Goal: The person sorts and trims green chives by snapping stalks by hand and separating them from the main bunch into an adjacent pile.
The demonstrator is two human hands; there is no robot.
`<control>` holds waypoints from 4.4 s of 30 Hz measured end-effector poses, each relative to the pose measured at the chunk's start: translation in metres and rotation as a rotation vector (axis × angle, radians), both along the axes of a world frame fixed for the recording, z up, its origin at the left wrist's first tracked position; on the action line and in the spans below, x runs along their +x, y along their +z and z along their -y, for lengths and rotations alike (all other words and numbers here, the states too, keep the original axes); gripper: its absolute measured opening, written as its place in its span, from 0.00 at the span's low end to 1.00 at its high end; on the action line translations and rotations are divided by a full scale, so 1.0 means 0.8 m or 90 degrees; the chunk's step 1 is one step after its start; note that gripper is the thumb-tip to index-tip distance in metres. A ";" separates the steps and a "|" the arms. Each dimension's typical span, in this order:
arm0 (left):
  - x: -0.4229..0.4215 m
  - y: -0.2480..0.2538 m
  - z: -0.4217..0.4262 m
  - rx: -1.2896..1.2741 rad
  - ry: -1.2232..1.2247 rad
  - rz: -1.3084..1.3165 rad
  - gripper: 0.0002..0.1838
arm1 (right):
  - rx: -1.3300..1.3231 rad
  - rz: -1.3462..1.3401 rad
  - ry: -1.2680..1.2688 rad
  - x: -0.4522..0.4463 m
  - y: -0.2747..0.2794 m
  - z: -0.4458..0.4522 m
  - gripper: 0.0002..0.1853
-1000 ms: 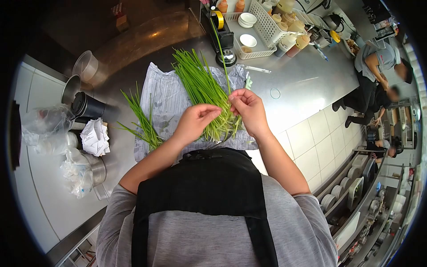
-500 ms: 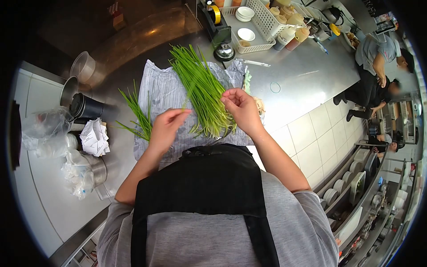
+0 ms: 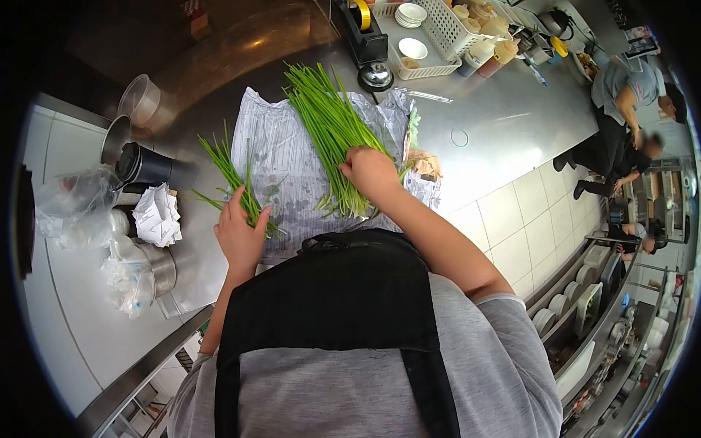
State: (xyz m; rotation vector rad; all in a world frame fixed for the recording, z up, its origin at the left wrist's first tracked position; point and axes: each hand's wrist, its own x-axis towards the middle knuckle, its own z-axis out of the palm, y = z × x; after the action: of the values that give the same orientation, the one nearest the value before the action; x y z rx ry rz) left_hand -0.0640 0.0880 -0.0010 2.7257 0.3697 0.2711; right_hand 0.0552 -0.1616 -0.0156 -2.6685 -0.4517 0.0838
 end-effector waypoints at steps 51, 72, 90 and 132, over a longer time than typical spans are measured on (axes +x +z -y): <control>0.170 0.051 0.141 -0.180 -0.524 0.225 0.06 | 0.348 -0.292 -0.111 -0.033 0.105 0.083 0.05; 0.101 0.011 0.211 -0.278 -0.530 0.023 0.10 | 0.327 -0.073 -0.245 -0.083 0.094 0.133 0.10; 0.042 0.024 0.124 -0.623 -0.158 -0.149 0.08 | 0.428 -0.177 0.044 -0.028 0.049 0.053 0.08; 0.114 0.055 0.197 -0.898 -0.125 -0.179 0.07 | 0.643 -0.398 0.033 0.007 0.080 0.111 0.08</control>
State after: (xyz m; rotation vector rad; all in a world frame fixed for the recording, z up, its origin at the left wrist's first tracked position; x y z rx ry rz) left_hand 0.0269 -0.0693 0.0432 1.3681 0.2129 -0.3351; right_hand 0.0612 -0.2505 0.0481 -1.5298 -0.2460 0.5295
